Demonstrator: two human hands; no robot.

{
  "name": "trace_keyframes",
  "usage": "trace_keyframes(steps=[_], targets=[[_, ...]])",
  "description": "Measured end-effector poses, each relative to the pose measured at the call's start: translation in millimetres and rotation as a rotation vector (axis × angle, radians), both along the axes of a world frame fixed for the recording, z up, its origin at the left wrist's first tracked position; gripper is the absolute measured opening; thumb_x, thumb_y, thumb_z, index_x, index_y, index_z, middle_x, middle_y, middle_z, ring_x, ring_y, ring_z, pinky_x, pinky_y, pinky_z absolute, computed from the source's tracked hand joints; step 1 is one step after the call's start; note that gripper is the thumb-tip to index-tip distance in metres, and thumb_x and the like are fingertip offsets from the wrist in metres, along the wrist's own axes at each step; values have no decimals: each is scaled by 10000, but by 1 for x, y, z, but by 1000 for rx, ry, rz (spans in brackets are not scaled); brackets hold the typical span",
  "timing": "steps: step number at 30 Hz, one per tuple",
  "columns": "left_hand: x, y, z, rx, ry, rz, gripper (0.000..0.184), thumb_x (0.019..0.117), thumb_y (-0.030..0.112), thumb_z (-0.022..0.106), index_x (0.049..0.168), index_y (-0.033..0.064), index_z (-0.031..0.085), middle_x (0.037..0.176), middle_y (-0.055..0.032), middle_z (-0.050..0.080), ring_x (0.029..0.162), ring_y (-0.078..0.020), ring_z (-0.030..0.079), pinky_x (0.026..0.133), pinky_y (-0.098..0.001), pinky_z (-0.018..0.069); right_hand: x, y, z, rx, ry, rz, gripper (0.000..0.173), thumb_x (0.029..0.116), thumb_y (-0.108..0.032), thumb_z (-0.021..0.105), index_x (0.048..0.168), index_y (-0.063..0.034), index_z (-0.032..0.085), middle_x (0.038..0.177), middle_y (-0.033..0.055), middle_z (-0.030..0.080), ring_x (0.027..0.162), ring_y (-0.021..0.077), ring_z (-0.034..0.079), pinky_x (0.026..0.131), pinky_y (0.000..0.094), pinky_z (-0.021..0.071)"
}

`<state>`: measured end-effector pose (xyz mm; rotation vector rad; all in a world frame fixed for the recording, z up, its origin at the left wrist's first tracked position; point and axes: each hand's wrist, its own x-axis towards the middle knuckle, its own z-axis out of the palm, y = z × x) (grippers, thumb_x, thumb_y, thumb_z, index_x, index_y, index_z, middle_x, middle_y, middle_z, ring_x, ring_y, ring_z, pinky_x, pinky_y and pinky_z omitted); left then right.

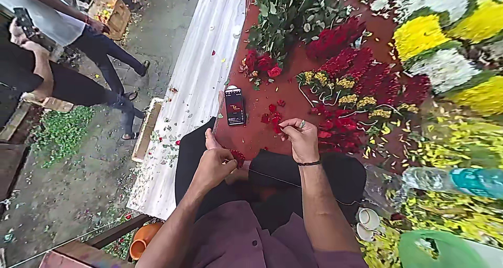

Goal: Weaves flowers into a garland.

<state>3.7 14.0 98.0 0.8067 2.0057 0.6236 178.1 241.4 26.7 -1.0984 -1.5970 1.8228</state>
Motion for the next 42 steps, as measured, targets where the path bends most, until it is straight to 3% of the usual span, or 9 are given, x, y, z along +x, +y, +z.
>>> trace_keyframes(steps=[6,10,13,17,23,29,34,39,42], targets=[[1,0,-2,1,-22,38,175,912,291,692,866,139,765,774,20,701,669,-82,633,649,-338,545,1,-2,-9,-10,-65,86,233,956,17,600,1100,-54,769,1065,67,754,699,147,667,640,316,585],[0,3,0,-1,-25,66,166,910,288,701,863,141,762,771,25,703,661,-77,632,645,-331,545,2,-1,-7,111,-63,183,396,808,83,701,1165,-80,753,1113,61,730,842,172,698,722,360,613],[0,6,4,-6,-27,93,157,905,290,702,864,153,768,762,36,707,652,-73,634,631,-329,542,-1,-5,-5,214,-59,182,268,847,-4,778,1106,-73,768,1154,56,721,948,164,714,785,353,636],[-2,8,3,4,-25,111,151,902,288,696,866,159,765,741,45,698,645,-62,631,628,-322,540,-7,-14,1,259,-7,130,125,899,-57,740,1019,-76,771,1083,43,737,905,143,704,752,325,613],[-3,14,-3,-17,-26,120,158,893,313,717,843,171,766,760,45,704,696,-77,650,678,-364,553,-10,-38,30,16,100,73,510,801,28,782,1261,-81,592,964,78,728,762,186,695,624,333,602],[-3,16,-14,50,-136,80,161,964,233,675,973,123,792,750,13,703,658,-78,629,659,-346,545,-9,-82,41,-285,82,163,543,766,29,809,1245,6,555,811,149,733,612,196,679,513,290,548],[0,23,-8,57,-226,29,158,897,217,719,993,117,795,803,11,734,691,-72,655,676,-337,561,-14,-89,26,-221,-72,134,571,734,-12,864,1226,-24,574,757,89,720,556,149,641,485,263,521],[-1,23,-17,85,-212,10,165,922,282,766,878,126,793,750,24,728,660,-63,657,673,-330,573,-11,-83,14,-176,-183,224,755,689,-98,915,1344,-63,541,734,32,651,619,132,614,604,299,552],[-2,21,-22,86,-182,16,146,918,236,744,840,116,776,698,23,686,603,-67,598,615,-323,528,-3,-72,14,-135,-233,339,951,636,-156,928,1473,-140,477,964,53,667,823,190,645,703,365,574]])
